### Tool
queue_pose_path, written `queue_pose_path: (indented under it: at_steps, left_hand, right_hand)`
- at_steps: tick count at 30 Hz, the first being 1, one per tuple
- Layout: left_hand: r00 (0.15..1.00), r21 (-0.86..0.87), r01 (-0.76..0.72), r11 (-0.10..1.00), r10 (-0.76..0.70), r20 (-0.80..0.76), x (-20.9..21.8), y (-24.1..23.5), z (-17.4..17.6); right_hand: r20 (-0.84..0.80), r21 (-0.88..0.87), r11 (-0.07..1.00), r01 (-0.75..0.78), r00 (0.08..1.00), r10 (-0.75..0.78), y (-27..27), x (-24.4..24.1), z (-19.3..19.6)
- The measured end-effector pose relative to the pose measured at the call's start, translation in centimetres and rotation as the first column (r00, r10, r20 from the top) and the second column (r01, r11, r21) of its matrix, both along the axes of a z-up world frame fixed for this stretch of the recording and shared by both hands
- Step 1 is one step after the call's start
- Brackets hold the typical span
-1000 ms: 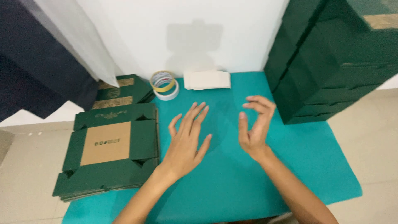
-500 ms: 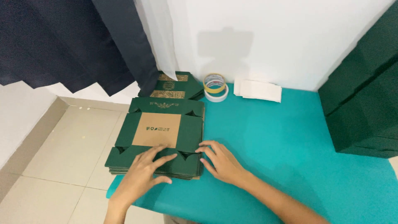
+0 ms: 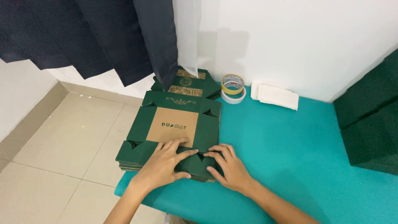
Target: Folding and assembling cardboard boxes from flat templates and inserting paper slips
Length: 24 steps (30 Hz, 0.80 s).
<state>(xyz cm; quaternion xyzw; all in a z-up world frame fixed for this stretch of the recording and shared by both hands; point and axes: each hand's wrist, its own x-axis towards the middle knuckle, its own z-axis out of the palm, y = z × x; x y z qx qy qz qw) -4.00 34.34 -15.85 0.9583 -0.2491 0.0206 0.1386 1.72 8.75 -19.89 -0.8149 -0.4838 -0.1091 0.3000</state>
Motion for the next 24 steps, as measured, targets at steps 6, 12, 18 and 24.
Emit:
queue_pose_path:
  at_steps: [6, 12, 18, 24]
  left_hand:
    - [0.999, -0.019, 0.03, 0.999, -0.03, 0.024, 0.3, 0.5, 0.1]
    - [0.997, -0.051, 0.07, 0.996, -0.068, 0.043, 0.8, 1.1, -0.1]
    - [0.994, -0.08, 0.105, 0.991, -0.103, 0.026, 1.1, 1.4, 0.4]
    - [0.99, -0.088, 0.142, 0.986, -0.14, 0.033, 1.6, 1.5, 0.9]
  right_hand:
    - [0.03, -0.011, 1.0, -0.023, 0.999, 0.023, -0.1, 0.1, -0.2]
    - [0.044, -0.019, 1.0, -0.021, 0.999, 0.021, -0.2, 0.2, -0.5]
    - [0.036, -0.033, 0.999, -0.023, 0.999, 0.024, -0.2, 0.3, -0.6]
    - [0.048, -0.037, 0.999, -0.014, 0.999, 0.016, 0.0, 0.2, -0.2]
